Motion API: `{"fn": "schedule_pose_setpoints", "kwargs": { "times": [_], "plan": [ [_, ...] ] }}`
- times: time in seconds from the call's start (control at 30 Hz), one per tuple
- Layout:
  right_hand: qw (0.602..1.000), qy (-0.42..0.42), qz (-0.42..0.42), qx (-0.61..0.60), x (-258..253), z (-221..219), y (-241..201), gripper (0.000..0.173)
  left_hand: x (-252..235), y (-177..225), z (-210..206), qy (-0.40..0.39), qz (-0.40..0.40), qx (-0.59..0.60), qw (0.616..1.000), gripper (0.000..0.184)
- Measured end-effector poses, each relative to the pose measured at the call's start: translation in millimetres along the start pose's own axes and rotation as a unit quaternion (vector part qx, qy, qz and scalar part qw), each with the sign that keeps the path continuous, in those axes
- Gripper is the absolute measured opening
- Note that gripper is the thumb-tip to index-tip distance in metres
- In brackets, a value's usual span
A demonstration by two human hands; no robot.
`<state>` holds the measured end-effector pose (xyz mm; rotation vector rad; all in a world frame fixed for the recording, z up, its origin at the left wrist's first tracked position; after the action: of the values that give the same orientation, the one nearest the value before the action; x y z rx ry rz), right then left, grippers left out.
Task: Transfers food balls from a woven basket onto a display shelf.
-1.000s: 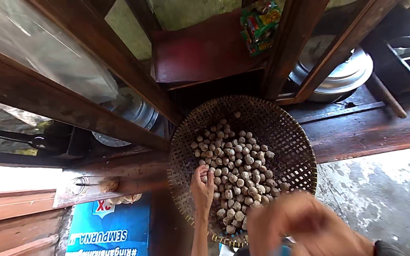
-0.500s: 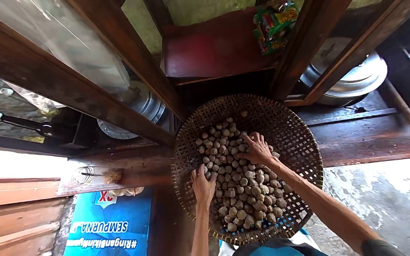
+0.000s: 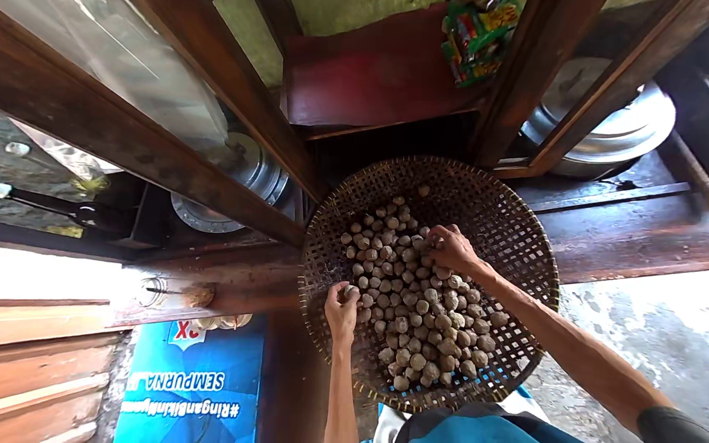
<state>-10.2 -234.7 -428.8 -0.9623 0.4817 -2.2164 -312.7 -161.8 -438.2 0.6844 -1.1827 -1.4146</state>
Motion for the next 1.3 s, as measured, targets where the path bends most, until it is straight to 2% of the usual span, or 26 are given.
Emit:
{"fn": "schedule_pose_setpoints", "kwargs": {
  "times": [0.07,0.13,0.23,0.27,0.33,0.4,0.47,0.53,0.63,0.73,0.83,1.0,1.07,1.13,1.3],
  "plan": [
    [1.000,0.017,-0.006,-0.014,-1,2,5,0.038,1,5,3,0.003,0.038,0.131,0.991,0.026],
    [0.999,0.034,-0.015,-0.030,-1,5,9,0.032,2,8,4,0.001,0.070,0.207,0.976,0.024],
    [0.997,0.066,0.014,-0.026,1,5,12,0.033,2,8,2,0.004,0.063,0.189,0.980,0.024],
    [0.997,0.068,0.034,-0.027,0,2,14,0.039,3,7,1,0.006,0.047,0.159,0.986,0.025],
    [0.997,0.044,0.052,-0.021,-5,-5,15,0.066,2,6,-3,0.003,0.004,0.089,0.996,0.030],
    [0.999,0.024,0.028,0.015,-7,-10,6,0.090,1,9,-8,-0.015,-0.034,0.035,0.999,0.037],
    [0.998,0.025,0.008,0.051,-9,-16,-5,0.101,-3,13,-16,-0.031,-0.049,0.000,0.998,0.043],
    [0.997,0.026,0.011,0.068,-9,-22,-12,0.099,-9,15,-23,-0.027,-0.071,-0.044,0.996,0.051],
    [0.996,0.018,0.046,0.074,-11,-22,-12,0.085,-27,21,-32,0.006,-0.111,-0.132,0.985,0.066],
    [0.994,0.083,0.062,0.014,-24,-8,-11,0.077,-48,28,-41,0.019,-0.111,-0.199,0.974,0.077],
    [0.989,0.142,0.040,-0.028,-52,13,-23,0.090,-68,35,-50,0.025,-0.113,-0.244,0.963,0.081],
    [0.995,0.089,0.005,0.048,-96,24,-50,0.106,-89,45,-66,0.024,-0.086,-0.259,0.962,0.084],
    [0.996,0.074,0.027,0.044,-96,13,-60,0.100,-95,45,-68,0.027,-0.083,-0.248,0.965,0.081],
    [0.997,0.056,0.038,0.025,-88,-5,-69,0.094,-100,44,-70,0.021,-0.085,-0.219,0.972,0.069],
    [0.995,0.000,0.028,-0.100,-73,-40,-79,0.091,-101,43,-77,0.043,-0.074,-0.081,0.993,0.053]
  ]
}}
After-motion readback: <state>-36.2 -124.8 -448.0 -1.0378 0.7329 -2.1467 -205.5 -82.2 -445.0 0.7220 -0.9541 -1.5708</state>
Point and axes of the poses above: each hand's wrist, its own x-axis away from the middle knuckle, its own z-axis out of the back of the hand, y = z × x, the point moved 3 cm from there along -x, towards the middle knuckle, and after that the axes turned 9 degrees about -z, right-handed, at the moved point
